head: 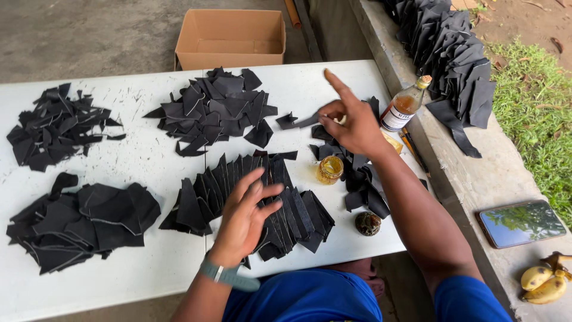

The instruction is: The person repeatedly picks up small black rubber pieces from a pile on a white table, applies a yellow adhesive from a small jar to the edges, and places them back down. The process is repetitive, focusing on applying glue to individual items one at a time.

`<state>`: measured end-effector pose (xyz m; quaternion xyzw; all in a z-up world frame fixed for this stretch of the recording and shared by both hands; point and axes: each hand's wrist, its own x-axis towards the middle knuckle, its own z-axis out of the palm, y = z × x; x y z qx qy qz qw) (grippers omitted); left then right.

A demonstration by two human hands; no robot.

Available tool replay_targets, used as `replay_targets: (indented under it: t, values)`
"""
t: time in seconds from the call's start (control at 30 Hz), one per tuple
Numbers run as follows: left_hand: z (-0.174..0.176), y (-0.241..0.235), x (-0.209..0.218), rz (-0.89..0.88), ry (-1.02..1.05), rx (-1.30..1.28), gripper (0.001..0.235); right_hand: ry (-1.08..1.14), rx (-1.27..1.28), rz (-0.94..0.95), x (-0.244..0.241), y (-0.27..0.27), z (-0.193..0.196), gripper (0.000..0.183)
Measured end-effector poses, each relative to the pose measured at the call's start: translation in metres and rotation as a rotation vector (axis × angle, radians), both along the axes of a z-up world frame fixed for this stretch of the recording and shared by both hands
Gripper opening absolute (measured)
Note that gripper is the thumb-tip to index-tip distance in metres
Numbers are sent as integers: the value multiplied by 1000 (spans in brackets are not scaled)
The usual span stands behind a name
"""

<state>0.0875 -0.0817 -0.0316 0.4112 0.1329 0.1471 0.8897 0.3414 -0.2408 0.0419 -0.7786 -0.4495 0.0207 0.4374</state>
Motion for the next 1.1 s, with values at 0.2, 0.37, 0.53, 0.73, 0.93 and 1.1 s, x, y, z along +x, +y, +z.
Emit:
replay_targets:
  t: [0.2, 0.37, 0.53, 0.73, 0.93, 1.1]
  values:
    - [14, -16, 53, -302, 0, -217, 52, -305, 153, 304, -53, -36, 8, 84]
    - [-16, -17, 83, -113, 61, 513, 40, -74, -170, 53, -43, -58, -2, 62]
    - [-21, -9, 129, -275, 340, 1689, 49, -176, -806, 35, -24, -44, -17, 47]
    - [-22, -33, 164, -378, 182, 1871, 77, -149, -1028, 109, -17, -24, -48, 42]
    - [-28, -30, 171, -417, 169, 1839, 56, -142, -1039, 103, -13, -22, -64, 39]
    - [-30, -31, 172, -396, 151, 1891, 49, -199, -1137, 90, -21, -14, -59, 39]
